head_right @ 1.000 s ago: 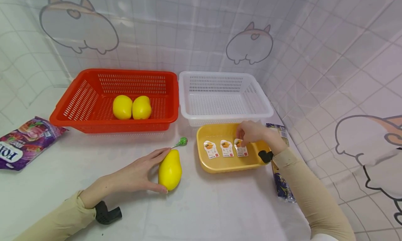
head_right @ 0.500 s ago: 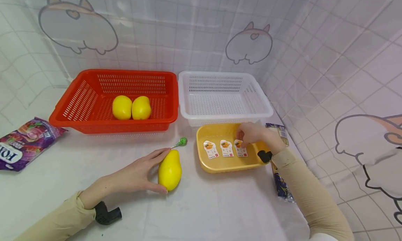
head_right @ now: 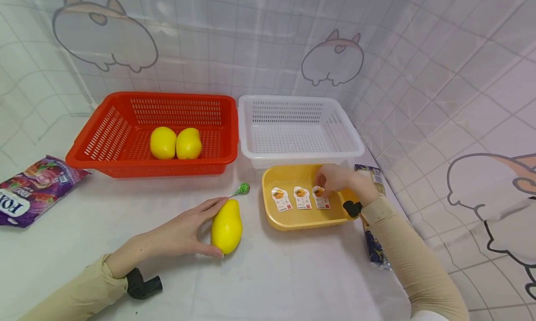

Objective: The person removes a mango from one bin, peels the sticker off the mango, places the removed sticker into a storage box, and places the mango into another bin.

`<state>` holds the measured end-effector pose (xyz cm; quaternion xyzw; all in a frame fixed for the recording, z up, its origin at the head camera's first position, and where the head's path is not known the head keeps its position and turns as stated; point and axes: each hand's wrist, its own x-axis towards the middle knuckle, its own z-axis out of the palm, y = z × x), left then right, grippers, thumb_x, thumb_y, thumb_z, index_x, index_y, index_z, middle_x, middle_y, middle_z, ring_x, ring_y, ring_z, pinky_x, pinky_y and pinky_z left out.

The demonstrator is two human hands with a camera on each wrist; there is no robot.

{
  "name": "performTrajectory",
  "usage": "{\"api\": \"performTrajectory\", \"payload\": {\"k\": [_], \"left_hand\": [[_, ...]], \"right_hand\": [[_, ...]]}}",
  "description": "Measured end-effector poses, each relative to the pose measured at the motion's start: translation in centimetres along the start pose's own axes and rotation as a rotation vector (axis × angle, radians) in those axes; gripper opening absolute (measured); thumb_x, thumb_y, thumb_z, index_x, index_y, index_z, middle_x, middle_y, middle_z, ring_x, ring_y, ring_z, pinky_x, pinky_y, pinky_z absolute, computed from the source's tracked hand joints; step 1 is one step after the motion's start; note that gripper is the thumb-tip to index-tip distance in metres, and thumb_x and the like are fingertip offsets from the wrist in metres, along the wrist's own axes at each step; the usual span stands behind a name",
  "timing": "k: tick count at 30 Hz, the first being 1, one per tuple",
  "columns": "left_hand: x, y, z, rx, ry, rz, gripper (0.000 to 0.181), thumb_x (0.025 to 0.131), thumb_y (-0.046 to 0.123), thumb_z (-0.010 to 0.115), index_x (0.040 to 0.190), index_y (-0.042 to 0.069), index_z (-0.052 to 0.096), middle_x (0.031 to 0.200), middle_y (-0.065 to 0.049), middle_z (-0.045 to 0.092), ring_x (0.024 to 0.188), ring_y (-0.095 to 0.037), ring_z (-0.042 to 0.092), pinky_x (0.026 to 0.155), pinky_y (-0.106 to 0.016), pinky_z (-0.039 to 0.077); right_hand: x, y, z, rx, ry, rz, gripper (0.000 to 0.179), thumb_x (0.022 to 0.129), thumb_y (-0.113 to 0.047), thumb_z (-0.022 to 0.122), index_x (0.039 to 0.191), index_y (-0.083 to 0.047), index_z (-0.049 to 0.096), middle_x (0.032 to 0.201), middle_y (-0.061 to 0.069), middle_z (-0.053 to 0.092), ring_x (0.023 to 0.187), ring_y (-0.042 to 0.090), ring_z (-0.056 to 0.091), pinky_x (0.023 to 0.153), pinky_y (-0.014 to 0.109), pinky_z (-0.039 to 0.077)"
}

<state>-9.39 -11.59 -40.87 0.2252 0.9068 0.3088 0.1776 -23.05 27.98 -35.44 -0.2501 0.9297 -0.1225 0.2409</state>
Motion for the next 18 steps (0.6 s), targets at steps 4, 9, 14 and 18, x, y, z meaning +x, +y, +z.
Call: {"api": "performTrajectory", "payload": {"k": [4,9,14,18], "left_hand": [[0.04,-0.03,0.01,0.003,-0.001,-0.002,0.124,0.065,0.066,0.084,0.161,0.021,0.020,0.167,0.005,0.018,0.150,-0.020,0.027,0.117,-0.050,0.034],[0.05,-0.01,0.03,0.007,-0.001,-0.008,0.124,0.065,0.067,0.083,0.161,0.021,0.020,0.167,0.005,0.018,0.150,-0.020,0.027,0.117,-0.049,0.035],[0.07,0.05,0.04,0.011,0.000,-0.010,0.124,0.064,0.067,0.084,0.161,0.021,0.020,0.167,0.005,0.018,0.150,-0.019,0.028,0.117,-0.049,0.035],[0.05,0.04,0.04,0.009,0.000,-0.009,0.124,0.065,0.066,0.084,0.161,0.022,0.020,0.167,0.006,0.018,0.150,-0.019,0.029,0.117,-0.049,0.035]], "right_hand": [[-0.12,-0.01,-0.08,0.010,0.000,0.002,0.031,0.076,-0.006,0.085,0.101,0.002,0.068,0.087,0.012,0.065,0.077,0.017,0.054,0.072,0.027,0.051],[-0.42,-0.32,-0.08,0.008,-0.008,0.036,0.035,0.076,-0.006,0.084,0.106,0.001,0.066,0.089,0.011,0.065,0.079,0.018,0.054,0.074,0.028,0.050],[-0.77,-0.58,-0.12,-0.006,-0.012,0.033,0.036,0.076,-0.004,0.083,0.107,0.001,0.066,0.089,0.011,0.065,0.079,0.016,0.055,0.073,0.027,0.050],[-0.84,-0.38,-0.28,-0.014,-0.024,0.016,0.036,0.076,-0.004,0.083,0.108,0.002,0.066,0.090,0.012,0.066,0.080,0.016,0.055,0.074,0.027,0.049]]}}
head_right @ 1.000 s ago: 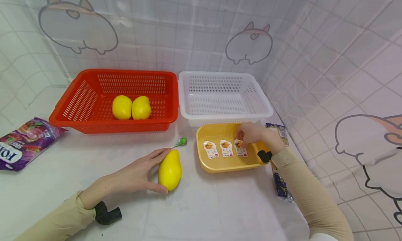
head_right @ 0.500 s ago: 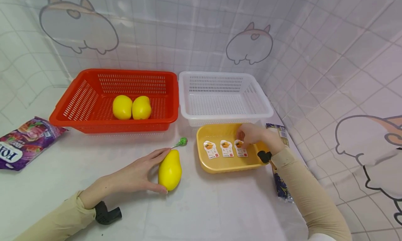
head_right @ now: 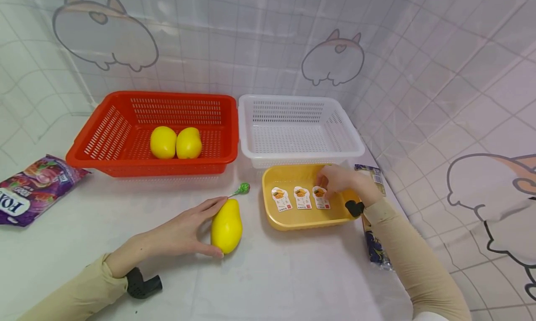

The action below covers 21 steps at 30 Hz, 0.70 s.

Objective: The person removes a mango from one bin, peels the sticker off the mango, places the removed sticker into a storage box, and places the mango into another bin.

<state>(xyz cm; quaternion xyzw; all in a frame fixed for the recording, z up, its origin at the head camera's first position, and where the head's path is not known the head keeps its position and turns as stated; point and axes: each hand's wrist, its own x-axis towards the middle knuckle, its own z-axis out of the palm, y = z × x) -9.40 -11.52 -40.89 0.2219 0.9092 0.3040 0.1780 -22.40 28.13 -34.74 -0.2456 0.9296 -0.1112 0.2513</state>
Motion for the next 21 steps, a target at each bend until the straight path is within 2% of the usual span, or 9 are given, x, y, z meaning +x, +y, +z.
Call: {"api": "performTrajectory", "payload": {"k": [13,21], "left_hand": [[0.04,0.07,-0.02,-0.009,-0.005,-0.008,0.124,0.065,0.065,0.084,0.161,0.022,0.019,0.167,0.005,0.018,0.150,-0.020,0.027,0.117,-0.050,0.034],[0.08,-0.05,-0.02,-0.006,-0.008,0.001,0.124,0.065,0.067,0.083,0.161,0.021,0.019,0.167,0.004,0.017,0.151,-0.020,0.027,0.118,-0.050,0.033]], "right_hand": [[-0.21,0.33,-0.11,-0.011,-0.018,0.018,0.040,0.076,-0.006,0.084,0.112,0.002,0.068,0.092,0.009,0.067,0.082,0.018,0.056,0.077,0.029,0.052],[-0.46,-0.03,-0.17,-0.018,-0.027,0.001,0.038,0.076,-0.004,0.083,0.111,0.001,0.069,0.090,0.009,0.067,0.080,0.016,0.055,0.074,0.027,0.051]]}}
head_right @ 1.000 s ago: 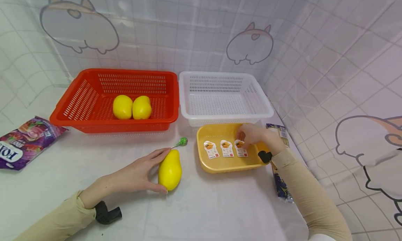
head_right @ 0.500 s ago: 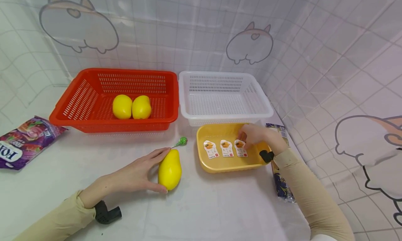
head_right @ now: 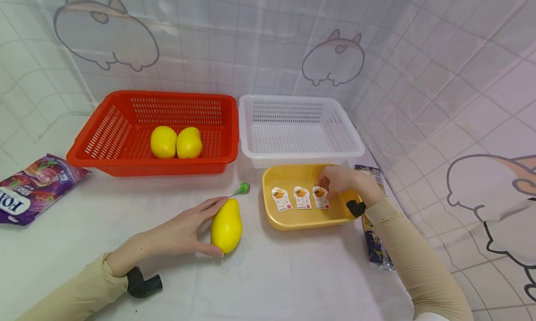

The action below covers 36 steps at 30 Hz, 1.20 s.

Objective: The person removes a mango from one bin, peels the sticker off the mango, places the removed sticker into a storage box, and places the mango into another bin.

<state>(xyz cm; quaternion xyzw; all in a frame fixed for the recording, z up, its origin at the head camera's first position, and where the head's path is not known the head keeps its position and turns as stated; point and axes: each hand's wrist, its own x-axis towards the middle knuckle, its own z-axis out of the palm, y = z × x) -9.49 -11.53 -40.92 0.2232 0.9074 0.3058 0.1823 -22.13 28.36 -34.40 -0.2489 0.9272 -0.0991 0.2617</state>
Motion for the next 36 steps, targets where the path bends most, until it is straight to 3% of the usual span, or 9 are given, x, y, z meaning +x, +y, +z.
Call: {"api": "performTrajectory", "payload": {"k": [13,20,27,36], "left_hand": [[-0.1,-0.2,0.1,-0.007,-0.005,0.017,0.124,0.066,0.065,0.084,0.161,0.020,0.018,0.167,0.004,0.016,0.151,-0.021,0.026,0.118,-0.050,0.033],[-0.1,-0.2,0.2,-0.010,-0.001,0.015,0.125,0.065,0.065,0.084,0.161,0.020,0.019,0.167,0.004,0.016,0.151,-0.020,0.027,0.118,-0.049,0.034],[-0.1,-0.1,0.1,-0.004,-0.001,0.011,0.125,0.065,0.065,0.084,0.161,0.020,0.018,0.167,0.004,0.016,0.151,-0.021,0.027,0.118,-0.049,0.034],[-0.1,-0.1,0.1,0.004,0.001,0.016,0.125,0.065,0.065,0.084,0.161,0.019,0.018,0.167,0.003,0.017,0.150,-0.022,0.028,0.118,-0.050,0.034]], "right_hand": [[-0.4,-0.7,-0.1,-0.015,0.011,0.065,0.044,0.078,-0.010,0.083,0.116,0.002,0.066,0.099,0.011,0.066,0.088,0.022,0.056,0.083,0.037,0.054],[-1.8,-2.9,-1.1,0.006,0.124,0.083,0.047,0.083,-0.008,0.080,0.123,0.007,0.062,0.110,0.021,0.064,0.093,0.029,0.059,0.076,0.035,0.057],[-2.9,-4.8,-1.2,0.061,0.199,0.081,0.050,0.088,-0.012,0.076,0.131,0.005,0.058,0.117,0.022,0.064,0.103,0.033,0.062,0.084,0.040,0.059],[-3.7,-8.2,0.0,0.133,0.387,-0.043,0.051,0.087,-0.022,0.079,0.129,0.001,0.060,0.112,0.015,0.066,0.091,0.024,0.067,0.077,0.035,0.059]]}}
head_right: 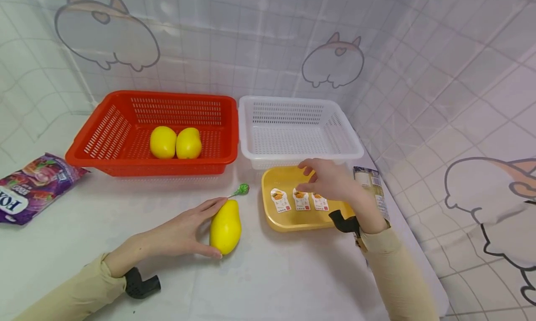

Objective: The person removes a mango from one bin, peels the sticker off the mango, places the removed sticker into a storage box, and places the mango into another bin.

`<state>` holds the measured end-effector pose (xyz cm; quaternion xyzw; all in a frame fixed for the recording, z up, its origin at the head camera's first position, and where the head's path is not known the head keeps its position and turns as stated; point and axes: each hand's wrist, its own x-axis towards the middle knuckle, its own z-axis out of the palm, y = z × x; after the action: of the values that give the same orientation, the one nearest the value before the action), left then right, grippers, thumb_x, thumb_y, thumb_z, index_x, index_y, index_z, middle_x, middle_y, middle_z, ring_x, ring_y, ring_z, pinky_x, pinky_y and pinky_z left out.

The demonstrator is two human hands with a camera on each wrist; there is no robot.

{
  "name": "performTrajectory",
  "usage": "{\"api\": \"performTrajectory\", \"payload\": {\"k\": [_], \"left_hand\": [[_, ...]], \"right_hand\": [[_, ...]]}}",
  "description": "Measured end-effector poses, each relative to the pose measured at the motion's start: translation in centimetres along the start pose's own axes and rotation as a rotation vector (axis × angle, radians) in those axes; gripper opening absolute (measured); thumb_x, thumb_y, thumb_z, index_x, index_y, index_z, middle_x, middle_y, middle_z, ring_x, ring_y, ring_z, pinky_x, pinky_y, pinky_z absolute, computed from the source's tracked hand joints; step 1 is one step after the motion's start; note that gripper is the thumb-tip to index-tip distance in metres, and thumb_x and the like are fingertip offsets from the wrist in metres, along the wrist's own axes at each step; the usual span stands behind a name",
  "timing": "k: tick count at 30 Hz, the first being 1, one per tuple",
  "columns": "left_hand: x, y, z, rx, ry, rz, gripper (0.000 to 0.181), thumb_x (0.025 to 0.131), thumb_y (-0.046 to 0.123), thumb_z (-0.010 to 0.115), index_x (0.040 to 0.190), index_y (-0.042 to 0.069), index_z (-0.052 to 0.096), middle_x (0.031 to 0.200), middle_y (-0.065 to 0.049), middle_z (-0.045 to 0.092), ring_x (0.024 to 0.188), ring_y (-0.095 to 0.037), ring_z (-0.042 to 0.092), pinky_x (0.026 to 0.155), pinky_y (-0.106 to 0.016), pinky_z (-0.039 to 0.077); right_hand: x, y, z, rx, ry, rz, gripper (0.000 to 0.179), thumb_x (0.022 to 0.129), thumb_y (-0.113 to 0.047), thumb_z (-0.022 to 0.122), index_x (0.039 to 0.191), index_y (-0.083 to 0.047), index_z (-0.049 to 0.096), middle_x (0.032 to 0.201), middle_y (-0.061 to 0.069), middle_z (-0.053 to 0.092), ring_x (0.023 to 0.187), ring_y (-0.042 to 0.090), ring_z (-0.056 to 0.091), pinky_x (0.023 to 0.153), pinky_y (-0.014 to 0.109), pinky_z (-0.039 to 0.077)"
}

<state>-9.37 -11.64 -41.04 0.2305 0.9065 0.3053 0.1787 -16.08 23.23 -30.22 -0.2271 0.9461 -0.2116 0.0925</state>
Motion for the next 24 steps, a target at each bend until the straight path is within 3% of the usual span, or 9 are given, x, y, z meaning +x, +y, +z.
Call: {"api": "performTrajectory", "payload": {"k": [11,24], "left_hand": [[0.1,-0.1,0.0,0.001,0.004,0.017,0.125,0.066,0.065,0.084,0.161,0.019,0.018,0.167,0.003,0.017,0.150,-0.022,0.028,0.118,-0.049,0.033],[0.0,-0.1,0.0,-0.008,0.012,0.036,0.125,0.066,0.064,0.084,0.161,0.018,0.018,0.167,0.001,0.019,0.149,-0.023,0.030,0.118,-0.050,0.034]], "right_hand": [[0.1,-2.7,3.6,0.118,0.028,-0.084,0.057,0.086,-0.023,0.080,0.134,-0.003,0.058,0.120,0.013,0.065,0.102,0.024,0.067,0.090,0.045,0.057],[0.7,-5.3,6.6,0.203,0.021,-0.106,0.056,0.086,-0.026,0.080,0.134,-0.008,0.058,0.124,0.009,0.063,0.103,0.022,0.063,0.091,0.036,0.057]]}}
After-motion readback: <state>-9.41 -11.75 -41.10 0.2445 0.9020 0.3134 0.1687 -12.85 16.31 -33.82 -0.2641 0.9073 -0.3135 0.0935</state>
